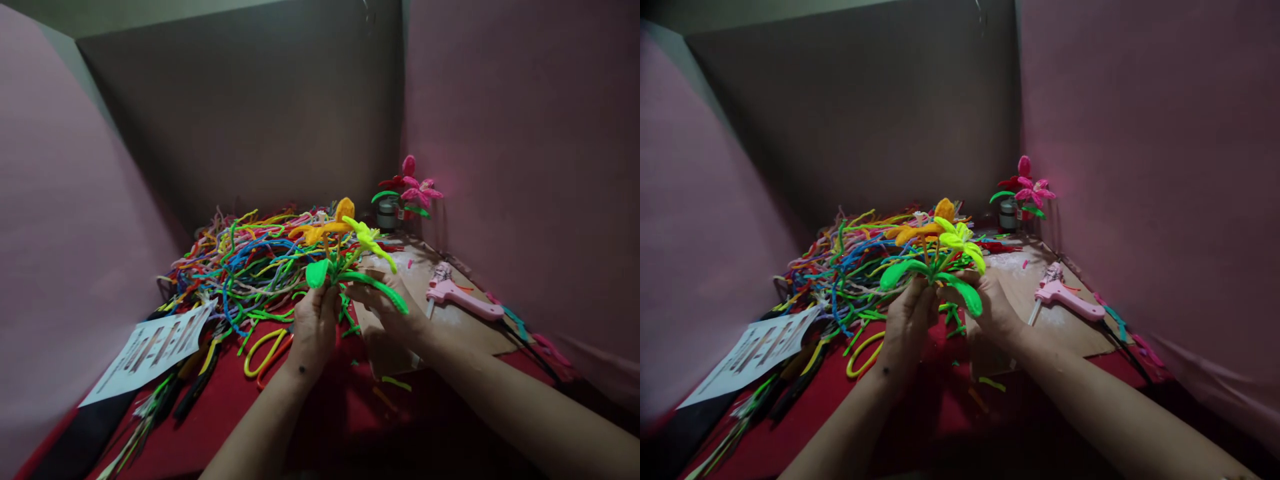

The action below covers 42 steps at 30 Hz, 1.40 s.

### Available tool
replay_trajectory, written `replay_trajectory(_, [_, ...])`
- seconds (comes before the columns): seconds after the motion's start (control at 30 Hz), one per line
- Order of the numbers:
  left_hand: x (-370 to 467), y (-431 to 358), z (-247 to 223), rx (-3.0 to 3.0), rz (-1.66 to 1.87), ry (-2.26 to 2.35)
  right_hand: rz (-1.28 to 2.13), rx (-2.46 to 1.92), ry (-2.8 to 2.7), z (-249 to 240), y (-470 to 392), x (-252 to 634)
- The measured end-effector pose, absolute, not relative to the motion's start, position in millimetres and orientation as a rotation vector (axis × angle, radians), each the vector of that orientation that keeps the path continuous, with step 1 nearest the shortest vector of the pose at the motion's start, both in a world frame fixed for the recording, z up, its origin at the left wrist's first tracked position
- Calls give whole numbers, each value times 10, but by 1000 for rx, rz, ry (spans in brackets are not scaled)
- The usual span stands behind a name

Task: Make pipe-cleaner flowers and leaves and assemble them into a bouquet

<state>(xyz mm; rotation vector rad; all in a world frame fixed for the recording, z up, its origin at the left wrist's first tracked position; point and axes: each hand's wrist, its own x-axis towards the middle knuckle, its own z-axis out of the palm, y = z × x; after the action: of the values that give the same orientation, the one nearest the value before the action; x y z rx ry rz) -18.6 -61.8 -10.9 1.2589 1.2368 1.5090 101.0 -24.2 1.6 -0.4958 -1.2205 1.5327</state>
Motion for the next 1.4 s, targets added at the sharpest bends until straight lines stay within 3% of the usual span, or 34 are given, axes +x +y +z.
replay_trajectory(0.17, [-178, -633, -174, 1551, 1494, 1381, 1379, -479, -1259, -34, -218, 1030])
replay_trajectory(0.5, [-112, -638, -8, 1177, 1384, 1110, 954, -581, -1521, -221, -93, 1050])
replay_trajectory(0.77, [-147, -608, -73, 1031, 1341, 809, 1059, -719, -1373, -246, -197, 959])
replay_trajectory(1.1, [-167, -585, -100, 843, 1304, 771, 742, -751, -1496, -209, -195, 934])
replay_trajectory(1.4, [-194, -602, -132, 958, 1254, 662, 1180, -773, -1362, -200, -174, 960])
